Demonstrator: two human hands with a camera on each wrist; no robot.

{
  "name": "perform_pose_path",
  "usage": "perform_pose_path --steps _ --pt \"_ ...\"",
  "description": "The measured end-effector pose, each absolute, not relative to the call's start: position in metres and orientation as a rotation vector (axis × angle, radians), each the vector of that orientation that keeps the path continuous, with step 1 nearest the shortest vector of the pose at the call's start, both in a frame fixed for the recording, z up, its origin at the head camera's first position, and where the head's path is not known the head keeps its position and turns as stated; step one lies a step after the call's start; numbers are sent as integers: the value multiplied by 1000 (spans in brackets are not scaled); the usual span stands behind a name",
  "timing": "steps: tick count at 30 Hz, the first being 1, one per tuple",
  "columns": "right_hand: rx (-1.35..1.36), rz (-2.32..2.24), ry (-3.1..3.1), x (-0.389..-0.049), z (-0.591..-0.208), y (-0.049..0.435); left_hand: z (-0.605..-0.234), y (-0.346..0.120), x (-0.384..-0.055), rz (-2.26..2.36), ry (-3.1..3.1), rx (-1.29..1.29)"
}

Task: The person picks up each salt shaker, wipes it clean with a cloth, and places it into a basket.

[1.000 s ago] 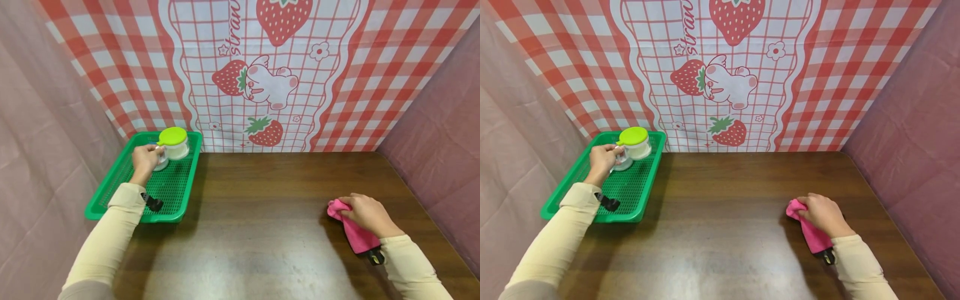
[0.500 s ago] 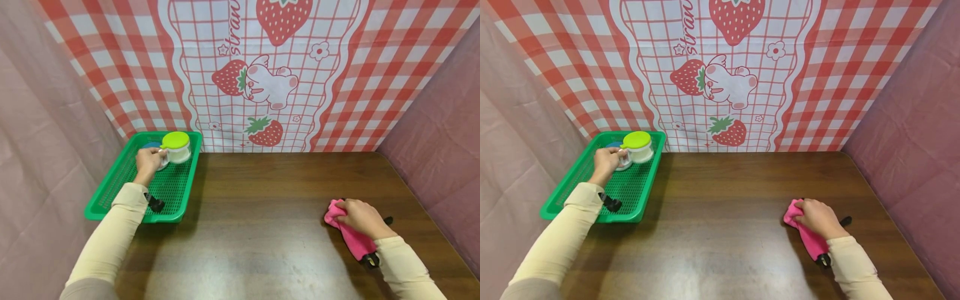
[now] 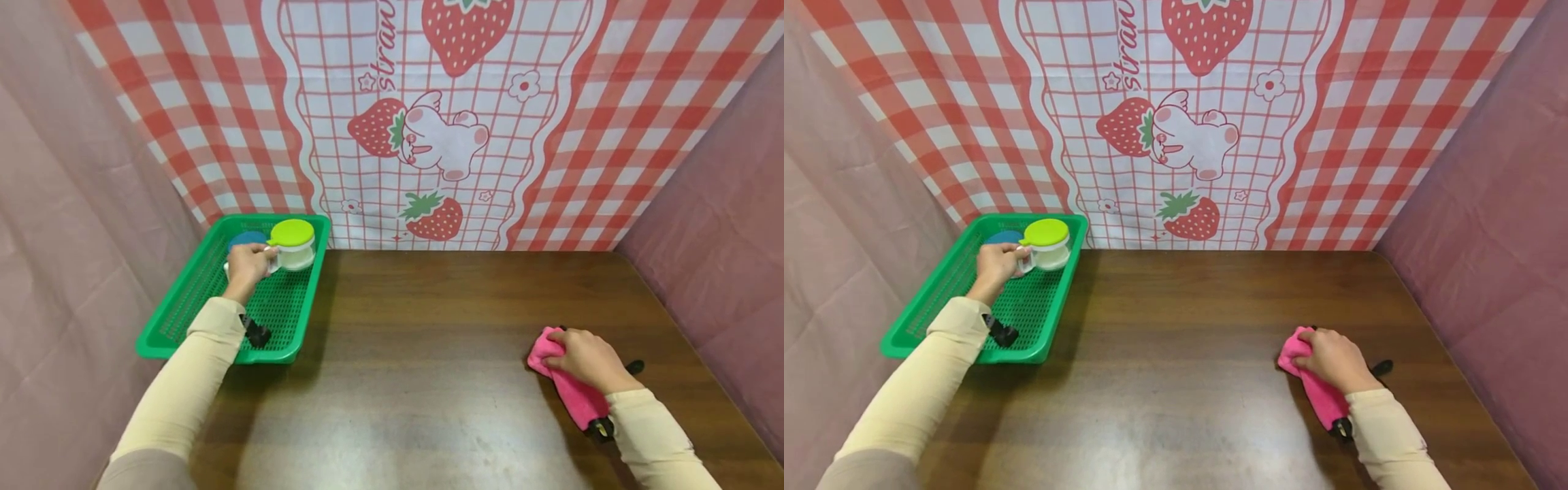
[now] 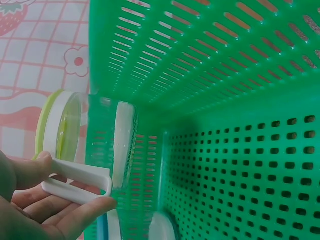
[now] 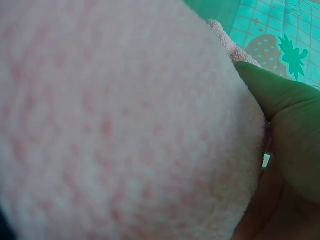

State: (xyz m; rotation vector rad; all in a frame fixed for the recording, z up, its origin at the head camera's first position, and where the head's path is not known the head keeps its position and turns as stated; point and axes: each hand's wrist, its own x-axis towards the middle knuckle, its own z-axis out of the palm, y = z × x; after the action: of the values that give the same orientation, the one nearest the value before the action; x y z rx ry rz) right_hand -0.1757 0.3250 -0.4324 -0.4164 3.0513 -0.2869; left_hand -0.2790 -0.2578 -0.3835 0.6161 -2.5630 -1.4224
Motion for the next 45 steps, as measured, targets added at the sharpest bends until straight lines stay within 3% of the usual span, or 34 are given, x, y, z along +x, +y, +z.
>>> perform_pose_path --steps 29,45 --pt "-236 -270 2900 -184 -434 335 -393 -260 -288 -1376 -2660 670" --pt "-282 -376 2953 -176 -431 343 -400 -262 -294 -1315 -2700 689"
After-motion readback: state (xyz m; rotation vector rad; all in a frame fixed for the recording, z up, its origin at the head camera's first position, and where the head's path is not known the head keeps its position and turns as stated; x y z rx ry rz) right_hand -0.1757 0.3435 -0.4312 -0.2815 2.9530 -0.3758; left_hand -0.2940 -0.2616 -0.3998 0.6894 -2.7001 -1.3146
